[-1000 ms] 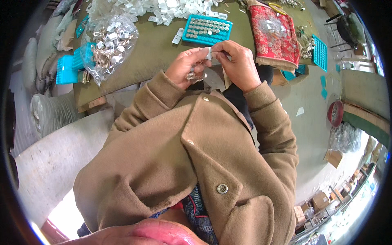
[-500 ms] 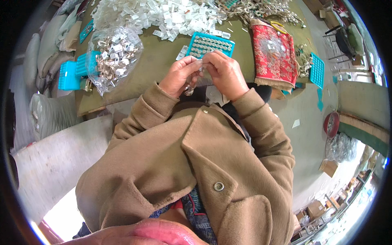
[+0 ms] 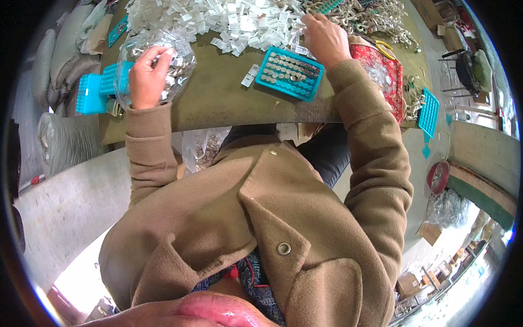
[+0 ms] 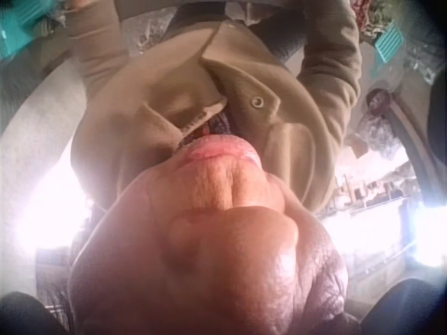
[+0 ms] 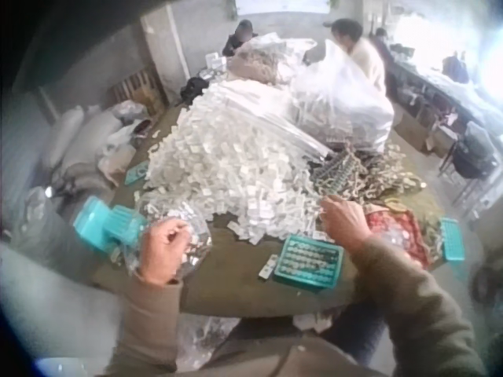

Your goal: The person repeatedly picks small white plastic housings and metal pins from a table, inserts the pins into the housings, and places the assembled units into a blue tray. The person occasionally uses a red light to inspect the components during assembly.

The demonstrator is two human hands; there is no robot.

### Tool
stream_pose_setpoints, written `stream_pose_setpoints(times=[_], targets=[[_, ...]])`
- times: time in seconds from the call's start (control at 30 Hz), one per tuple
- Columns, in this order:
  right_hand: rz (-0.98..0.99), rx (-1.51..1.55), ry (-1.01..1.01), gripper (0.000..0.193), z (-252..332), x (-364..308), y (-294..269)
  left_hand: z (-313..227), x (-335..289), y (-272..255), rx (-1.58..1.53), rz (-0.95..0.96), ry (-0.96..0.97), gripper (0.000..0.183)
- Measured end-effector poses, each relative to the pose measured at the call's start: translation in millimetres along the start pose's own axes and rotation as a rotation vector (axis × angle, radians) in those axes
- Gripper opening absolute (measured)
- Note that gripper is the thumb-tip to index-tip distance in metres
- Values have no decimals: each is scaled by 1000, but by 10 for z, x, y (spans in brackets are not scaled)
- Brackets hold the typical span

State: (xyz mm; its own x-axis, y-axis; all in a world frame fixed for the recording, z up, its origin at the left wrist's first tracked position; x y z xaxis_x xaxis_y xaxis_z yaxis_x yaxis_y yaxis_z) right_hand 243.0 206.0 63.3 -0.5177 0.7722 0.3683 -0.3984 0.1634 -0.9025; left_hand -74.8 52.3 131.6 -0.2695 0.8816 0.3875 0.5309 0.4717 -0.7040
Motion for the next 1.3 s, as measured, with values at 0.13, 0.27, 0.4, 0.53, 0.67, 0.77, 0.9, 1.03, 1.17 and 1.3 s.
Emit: stream_pose_setpoints(times=[0.13,0.27,0.4,0.53,0.67,0.77,0.9,1.03,1.17,1.3], targets=[[130,-114,69,18,-44,96,223,456,141,-93,303,-25,-3,32],[51,26,49,13,-68,51,131,628,102,-3,388,-51,22,43],[-13,219,141,13,-197,-105,-24,341,-11,-36,115,-207,43,35],[-65,406,274,18,-349,-257,-184,-59,-188,364,-665,-162,-141,22],[-78,607,383,20,-389,-351,-260,-586,-415,1014,-1024,391,-383,26],[-94,565,323,17,-302,-398,-342,-903,-615,1409,-1172,664,-568,28],[-116,175,183,17,-211,-442,-446,-1081,-765,1748,-1357,781,-756,30],[-106,494,324,18,-286,-498,-389,-1106,-786,1912,-1409,745,-758,28],[-146,884,362,17,-61,-565,-379,-1047,-700,2005,-1491,625,-784,30],[-147,852,241,17,331,-629,-513,-994,-694,2012,-1726,668,-918,30]])
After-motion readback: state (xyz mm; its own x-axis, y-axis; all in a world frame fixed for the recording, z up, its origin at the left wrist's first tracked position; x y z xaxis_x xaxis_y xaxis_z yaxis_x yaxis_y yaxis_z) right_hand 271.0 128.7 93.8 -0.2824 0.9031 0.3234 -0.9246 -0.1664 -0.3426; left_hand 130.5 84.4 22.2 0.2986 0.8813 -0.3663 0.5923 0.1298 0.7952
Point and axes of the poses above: each hand's wrist, its own x-axis towards the middle knuckle, its own y-axis out of the palm, z = x × y, the point moved 7 cm from there along x, towards the middle knuckle, and after that the axes turned 1 degree about x, right-handed, at the moved point
